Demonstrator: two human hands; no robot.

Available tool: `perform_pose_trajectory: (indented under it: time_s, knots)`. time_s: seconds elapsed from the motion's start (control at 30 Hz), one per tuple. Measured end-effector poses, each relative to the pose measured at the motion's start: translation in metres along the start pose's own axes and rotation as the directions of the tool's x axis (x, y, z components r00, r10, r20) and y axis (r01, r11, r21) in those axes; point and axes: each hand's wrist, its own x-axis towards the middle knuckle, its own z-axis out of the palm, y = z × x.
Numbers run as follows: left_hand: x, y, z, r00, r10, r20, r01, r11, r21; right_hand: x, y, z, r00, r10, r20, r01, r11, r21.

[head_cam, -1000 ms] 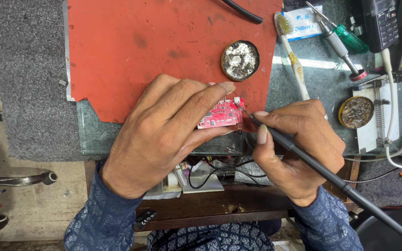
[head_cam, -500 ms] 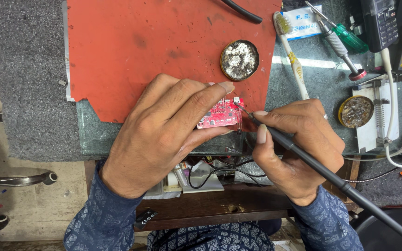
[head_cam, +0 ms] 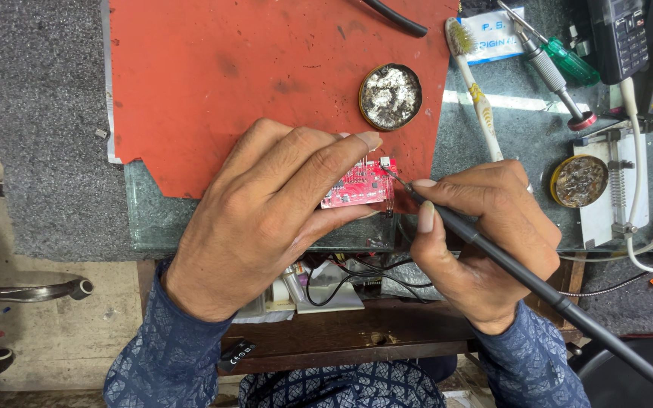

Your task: The person uses a soldering iron to apply solder to multiple connection points on a small red circuit board. They repeatedly dip the iron tip into a solder pot to clean it and then continue soldering different areas of the board.

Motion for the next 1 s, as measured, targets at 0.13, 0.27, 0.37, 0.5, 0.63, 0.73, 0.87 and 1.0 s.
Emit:
perform_pose_trajectory:
  time_s: [0.13,0.27,0.37,0.5,0.63,0.73,0.87,1.0]
  knots:
    - [0.0002,-0.0001,0.0007,1.000,0.002,-0.005,-0.002,1.000,0.003,-0.0025,0.0012,0.0000,1.000,0.018,-0.016,-0.017,1.000,0.017]
    - [0.0000,-0.0001,0.0008,1.000,0.001,-0.002,-0.001,1.000,0.008,-0.0042,0.0024,-0.0001,0.999,0.019,-0.030,-0.018,1.000,0.025]
    - [0.0006,-0.0003,0.0015,1.000,0.002,-0.008,-0.002,1.000,0.004,-0.0044,0.0027,0.0001,0.999,0.017,-0.030,-0.016,0.999,0.028]
    - [0.0005,0.0001,0.0004,1.000,0.004,-0.009,-0.004,1.000,0.000,-0.0035,0.0017,0.0002,1.000,0.018,-0.023,-0.018,1.000,0.020]
    - [0.0006,0.0006,-0.0006,1.000,0.004,-0.003,-0.004,1.000,-0.001,-0.0022,0.0000,0.0002,1.000,0.019,-0.014,-0.019,1.000,0.014]
    - [0.0008,0.0009,-0.0007,1.000,0.005,-0.004,-0.005,1.000,-0.005,-0.0014,-0.0005,-0.0001,1.000,0.019,-0.007,-0.019,1.000,0.009]
    - [0.0006,0.0007,-0.0009,1.000,0.009,-0.004,-0.009,1.000,-0.003,-0.0018,-0.0004,-0.0004,1.000,0.024,-0.007,-0.024,1.000,0.013]
    - [0.0002,0.0006,-0.0002,1.000,0.004,-0.006,-0.004,1.000,-0.007,-0.0029,0.0007,0.0002,1.000,0.020,-0.021,-0.019,1.000,0.022]
